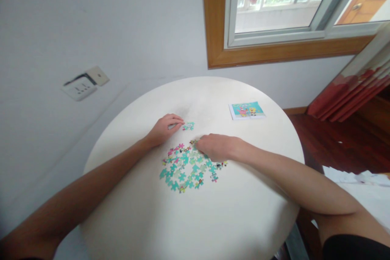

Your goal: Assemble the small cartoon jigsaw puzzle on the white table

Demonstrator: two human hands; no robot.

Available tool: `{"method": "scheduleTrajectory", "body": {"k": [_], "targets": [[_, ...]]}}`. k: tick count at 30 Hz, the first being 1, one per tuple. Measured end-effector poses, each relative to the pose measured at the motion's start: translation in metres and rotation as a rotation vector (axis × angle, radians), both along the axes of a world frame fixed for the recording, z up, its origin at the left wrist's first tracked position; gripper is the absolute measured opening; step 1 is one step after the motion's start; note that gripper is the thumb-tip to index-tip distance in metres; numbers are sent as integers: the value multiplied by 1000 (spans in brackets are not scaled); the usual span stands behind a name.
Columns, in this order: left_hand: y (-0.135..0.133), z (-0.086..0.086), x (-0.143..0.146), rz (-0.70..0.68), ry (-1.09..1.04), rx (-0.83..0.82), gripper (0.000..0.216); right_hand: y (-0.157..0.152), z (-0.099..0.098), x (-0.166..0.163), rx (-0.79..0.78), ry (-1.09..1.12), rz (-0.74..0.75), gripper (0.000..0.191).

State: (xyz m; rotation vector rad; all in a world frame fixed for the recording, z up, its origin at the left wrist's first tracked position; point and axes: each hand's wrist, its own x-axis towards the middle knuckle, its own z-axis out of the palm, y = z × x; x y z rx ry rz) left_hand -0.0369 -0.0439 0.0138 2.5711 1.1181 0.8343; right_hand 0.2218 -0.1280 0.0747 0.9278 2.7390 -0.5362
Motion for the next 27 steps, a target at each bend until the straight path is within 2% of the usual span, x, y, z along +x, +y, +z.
{"method": "scheduleTrajectory", "body": {"k": [14,22,27], "targets": [[1,0,0,4,9,-3,26,-2,3,-2,-40,18,-53,14],[1,1,0,-6,5,-1,25,24,12,16,-97,168,-61,18],[2,-1,-1,-19,-1,-2,24,30,7,18,-126,191,64,20]]}}
